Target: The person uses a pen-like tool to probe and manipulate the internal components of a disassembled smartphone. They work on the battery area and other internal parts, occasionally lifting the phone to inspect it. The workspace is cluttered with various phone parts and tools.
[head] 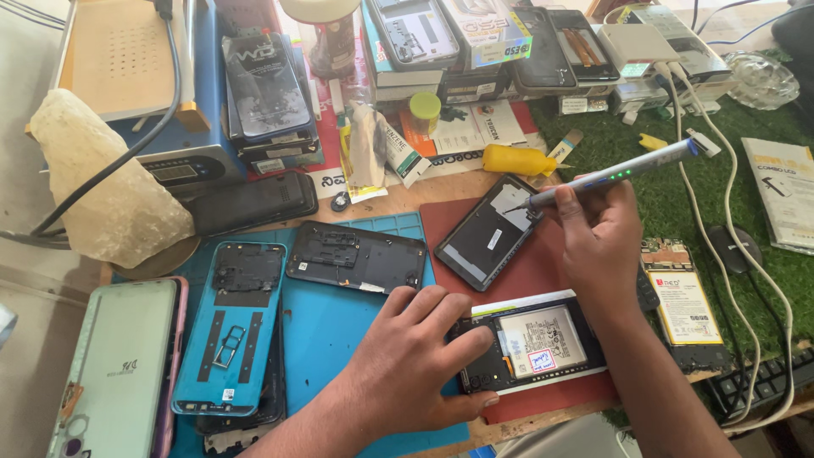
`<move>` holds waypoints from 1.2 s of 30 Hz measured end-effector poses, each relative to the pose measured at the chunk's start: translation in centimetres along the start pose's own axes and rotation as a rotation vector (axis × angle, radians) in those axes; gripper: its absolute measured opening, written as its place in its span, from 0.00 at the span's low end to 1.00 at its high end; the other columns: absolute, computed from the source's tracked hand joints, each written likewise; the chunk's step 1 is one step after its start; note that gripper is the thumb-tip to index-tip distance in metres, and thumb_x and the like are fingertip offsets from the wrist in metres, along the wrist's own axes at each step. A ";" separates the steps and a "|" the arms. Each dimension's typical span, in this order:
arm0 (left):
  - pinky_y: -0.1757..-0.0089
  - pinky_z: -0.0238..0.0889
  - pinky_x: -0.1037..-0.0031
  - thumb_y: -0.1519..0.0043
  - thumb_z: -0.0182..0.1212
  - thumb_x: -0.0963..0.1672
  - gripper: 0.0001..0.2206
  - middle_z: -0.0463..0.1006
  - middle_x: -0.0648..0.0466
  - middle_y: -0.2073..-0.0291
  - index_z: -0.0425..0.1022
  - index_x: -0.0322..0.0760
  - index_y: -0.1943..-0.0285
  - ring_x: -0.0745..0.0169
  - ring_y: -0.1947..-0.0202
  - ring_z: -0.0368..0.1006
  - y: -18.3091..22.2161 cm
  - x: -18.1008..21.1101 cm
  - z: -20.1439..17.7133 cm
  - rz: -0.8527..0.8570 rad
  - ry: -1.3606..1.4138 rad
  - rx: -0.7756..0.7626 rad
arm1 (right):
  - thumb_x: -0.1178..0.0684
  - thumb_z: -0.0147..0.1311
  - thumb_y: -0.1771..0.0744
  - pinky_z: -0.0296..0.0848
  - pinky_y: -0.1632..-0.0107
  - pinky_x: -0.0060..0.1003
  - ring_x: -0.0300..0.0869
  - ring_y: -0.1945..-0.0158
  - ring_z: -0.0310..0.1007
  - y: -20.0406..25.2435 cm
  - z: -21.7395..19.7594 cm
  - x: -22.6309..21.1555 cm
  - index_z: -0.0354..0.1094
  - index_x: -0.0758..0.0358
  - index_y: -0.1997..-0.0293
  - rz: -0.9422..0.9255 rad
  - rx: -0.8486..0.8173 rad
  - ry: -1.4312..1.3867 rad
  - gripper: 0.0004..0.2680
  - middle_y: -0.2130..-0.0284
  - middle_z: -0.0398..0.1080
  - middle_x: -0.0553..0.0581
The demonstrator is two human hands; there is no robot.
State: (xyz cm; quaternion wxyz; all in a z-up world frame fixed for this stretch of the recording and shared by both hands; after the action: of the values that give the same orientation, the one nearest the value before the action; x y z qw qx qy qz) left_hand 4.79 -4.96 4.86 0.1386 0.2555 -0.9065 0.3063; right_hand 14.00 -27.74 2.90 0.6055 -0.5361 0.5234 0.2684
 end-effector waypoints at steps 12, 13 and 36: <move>0.51 0.60 0.58 0.49 0.72 0.55 0.23 0.73 0.47 0.52 0.75 0.40 0.53 0.48 0.49 0.69 0.0 0.0 0.0 -0.005 0.003 -0.001 | 0.61 0.50 0.27 0.81 0.42 0.38 0.43 0.48 0.78 -0.2 0.0 0.5 0.57 0.69 0.46 0.011 0.017 -0.021 0.07 0.53 0.72 0.60; 0.52 0.60 0.58 0.49 0.72 0.55 0.23 0.73 0.47 0.52 0.75 0.40 0.53 0.48 0.49 0.69 0.0 0.0 0.0 -0.004 0.002 0.001 | 0.61 0.50 0.27 0.81 0.42 0.38 0.43 0.49 0.78 -0.1 -0.1 0.5 0.57 0.69 0.46 0.015 0.026 -0.023 0.07 0.54 0.71 0.60; 0.51 0.59 0.55 0.56 0.73 0.55 0.24 0.73 0.45 0.54 0.77 0.41 0.57 0.45 0.51 0.69 -0.9 0.5 -0.4 -0.005 -0.086 -0.007 | 0.59 0.47 0.26 0.79 0.42 0.49 0.49 0.49 0.77 11.0 -9.7 1.4 0.56 0.65 0.36 0.077 0.318 -0.449 0.10 0.51 0.72 0.66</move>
State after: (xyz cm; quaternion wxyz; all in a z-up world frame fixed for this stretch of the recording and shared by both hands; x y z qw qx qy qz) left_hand 4.92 -5.50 5.76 0.1013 0.2700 -0.9121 0.2914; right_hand 1.31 -33.99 -1.28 0.7722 -0.3413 0.4317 0.3176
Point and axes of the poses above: each hand's wrist, its own y-axis away from the middle knuckle, its own z-axis out of the palm, x = y × z, the point moved 8 cm from there along -y, towards the middle knuckle
